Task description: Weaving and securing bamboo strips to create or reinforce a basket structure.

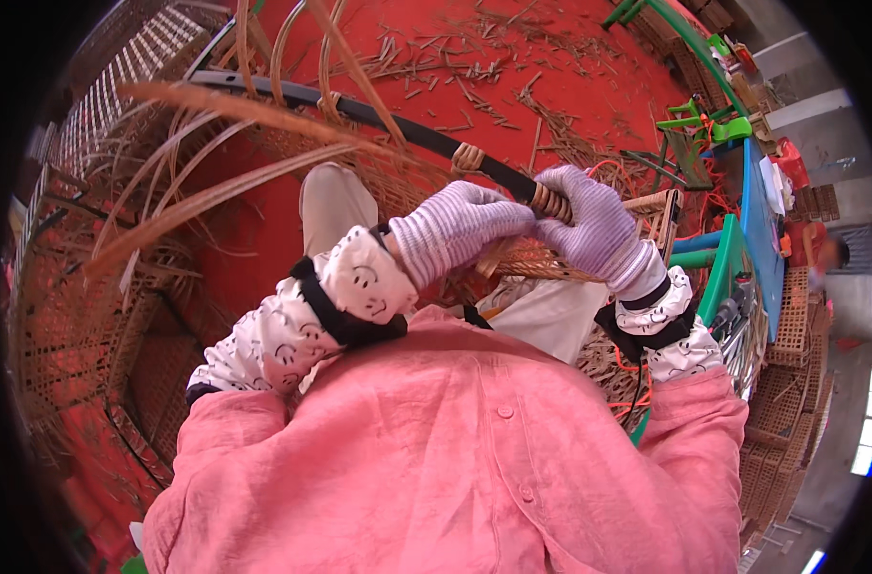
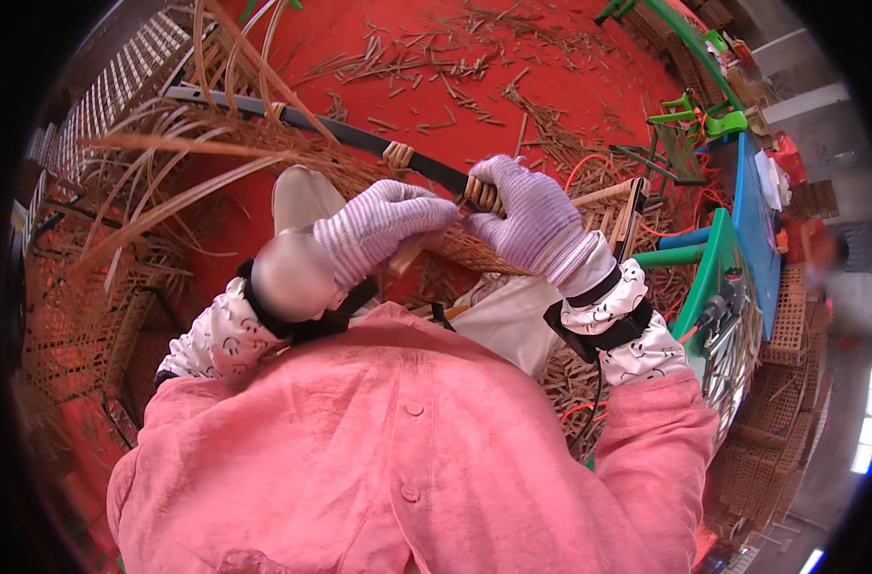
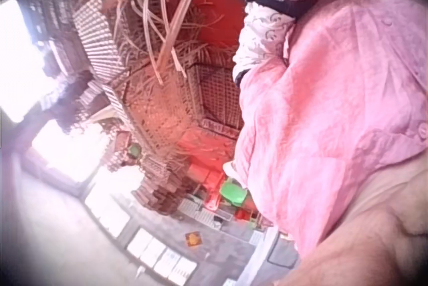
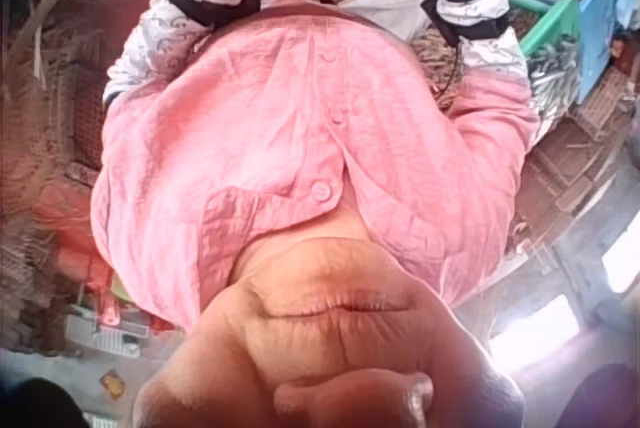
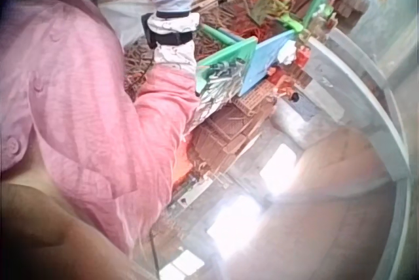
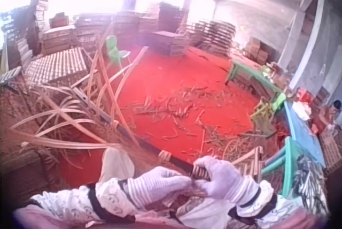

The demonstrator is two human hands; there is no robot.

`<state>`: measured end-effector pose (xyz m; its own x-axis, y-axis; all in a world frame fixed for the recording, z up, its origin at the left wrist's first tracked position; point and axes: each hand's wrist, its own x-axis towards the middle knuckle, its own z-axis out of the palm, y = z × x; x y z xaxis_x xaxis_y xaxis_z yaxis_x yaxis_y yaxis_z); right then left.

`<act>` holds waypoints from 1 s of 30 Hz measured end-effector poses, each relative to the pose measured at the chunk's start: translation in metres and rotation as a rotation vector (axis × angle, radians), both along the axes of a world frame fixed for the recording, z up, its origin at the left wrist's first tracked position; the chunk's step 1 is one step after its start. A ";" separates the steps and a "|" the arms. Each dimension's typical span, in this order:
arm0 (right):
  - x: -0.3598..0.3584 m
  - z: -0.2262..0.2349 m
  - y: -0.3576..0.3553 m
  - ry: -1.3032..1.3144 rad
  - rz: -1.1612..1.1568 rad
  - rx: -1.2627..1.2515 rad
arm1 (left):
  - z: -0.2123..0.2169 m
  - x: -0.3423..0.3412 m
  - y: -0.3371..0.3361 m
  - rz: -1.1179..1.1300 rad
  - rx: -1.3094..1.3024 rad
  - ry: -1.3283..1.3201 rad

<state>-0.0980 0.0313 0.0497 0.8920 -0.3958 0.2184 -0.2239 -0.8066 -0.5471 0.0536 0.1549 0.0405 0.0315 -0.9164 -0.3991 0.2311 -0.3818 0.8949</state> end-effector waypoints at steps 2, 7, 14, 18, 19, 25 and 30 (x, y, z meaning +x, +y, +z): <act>0.005 -0.001 0.004 0.030 -0.026 -0.116 | -0.001 0.000 0.000 0.051 -0.094 0.034; 0.008 0.002 0.008 0.141 -0.185 -0.078 | 0.037 0.021 -0.006 0.094 -0.454 -0.051; 0.007 0.002 0.006 0.128 -0.176 -0.116 | 0.010 0.024 -0.036 -0.022 -1.033 -1.163; 0.008 -0.001 0.005 -0.045 -0.075 0.079 | 0.000 0.026 -0.046 -0.047 -0.747 -0.829; 0.008 -0.001 0.005 -0.045 -0.083 0.085 | 0.001 0.028 -0.046 -0.044 -0.692 -0.820; 0.001 0.000 0.001 -0.026 -0.014 0.003 | 0.000 0.028 -0.054 -0.058 -0.608 -0.696; 0.004 -0.002 0.005 0.044 -0.105 -0.116 | 0.003 0.031 -0.058 -0.079 -0.524 -0.677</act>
